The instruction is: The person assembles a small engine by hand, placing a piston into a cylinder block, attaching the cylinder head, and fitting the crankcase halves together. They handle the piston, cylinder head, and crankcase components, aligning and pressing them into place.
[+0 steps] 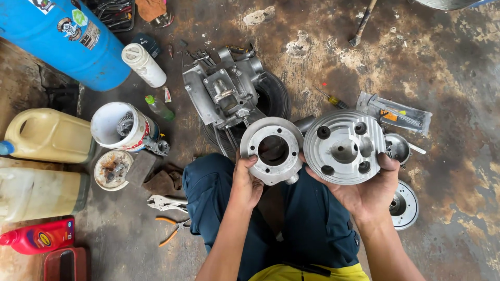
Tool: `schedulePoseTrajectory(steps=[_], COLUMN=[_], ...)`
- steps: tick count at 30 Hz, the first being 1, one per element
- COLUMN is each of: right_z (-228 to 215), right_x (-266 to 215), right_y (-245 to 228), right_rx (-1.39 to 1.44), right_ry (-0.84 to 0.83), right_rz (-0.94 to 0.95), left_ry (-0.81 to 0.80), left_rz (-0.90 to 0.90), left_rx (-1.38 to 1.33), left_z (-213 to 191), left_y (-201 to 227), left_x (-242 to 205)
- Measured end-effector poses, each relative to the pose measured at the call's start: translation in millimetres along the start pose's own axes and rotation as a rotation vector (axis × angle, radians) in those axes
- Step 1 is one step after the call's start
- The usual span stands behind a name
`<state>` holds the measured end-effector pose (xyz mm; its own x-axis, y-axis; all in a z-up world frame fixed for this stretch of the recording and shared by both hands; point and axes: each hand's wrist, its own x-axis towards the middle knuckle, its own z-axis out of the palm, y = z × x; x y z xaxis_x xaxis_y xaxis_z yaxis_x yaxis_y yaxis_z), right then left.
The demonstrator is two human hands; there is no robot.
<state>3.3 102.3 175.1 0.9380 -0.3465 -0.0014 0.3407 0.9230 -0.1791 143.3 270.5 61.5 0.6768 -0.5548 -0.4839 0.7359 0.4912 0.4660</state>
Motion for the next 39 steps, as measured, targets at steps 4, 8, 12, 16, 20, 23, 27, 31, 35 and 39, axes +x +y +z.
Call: schedulePoseTrajectory(steps=[4,8,12,16,20,23,27,31,35,39], right_z=[-2,-6,-13,-9,-11,-17,7,4,6,-16], right_x=[-4,-6,-8,-12,-13,-8,-9,-4,-4,0], right_y=[-2,-3,-9,-7,-5,-3,7,9,15,18], right_rx=[0.036,0.000,0.067,0.106,0.019,-0.036,-0.088,-0.092,-0.192,-0.171], right_ry=[0.022,0.017,0.006,-0.018,0.023,0.162,0.318,0.325,0.286,0.299], right_rz=[-0.005,-0.057,-0.069,-0.060,-0.067,-0.068,-0.064,-0.079,-0.091,-0.042], left_ry=[0.081,0.044,0.109,0.154,0.108,0.109,0.148,0.193,0.345,0.253], left_rz=[-0.069,-0.176,-0.130,-0.126,-0.049,0.079,0.288,0.400,0.958,1.216], left_rx=[0.000,0.002,0.143,0.233,0.492,0.904,1.396,1.598,1.910,1.853], left_z=[4,-1,9,8,8,31,54,39,19,16], left_y=[6,9,18,20,20,31,48,46,34,38], left_x=[-8,-11,-25,-38,-44,-59,-85,-71,-55,-56])
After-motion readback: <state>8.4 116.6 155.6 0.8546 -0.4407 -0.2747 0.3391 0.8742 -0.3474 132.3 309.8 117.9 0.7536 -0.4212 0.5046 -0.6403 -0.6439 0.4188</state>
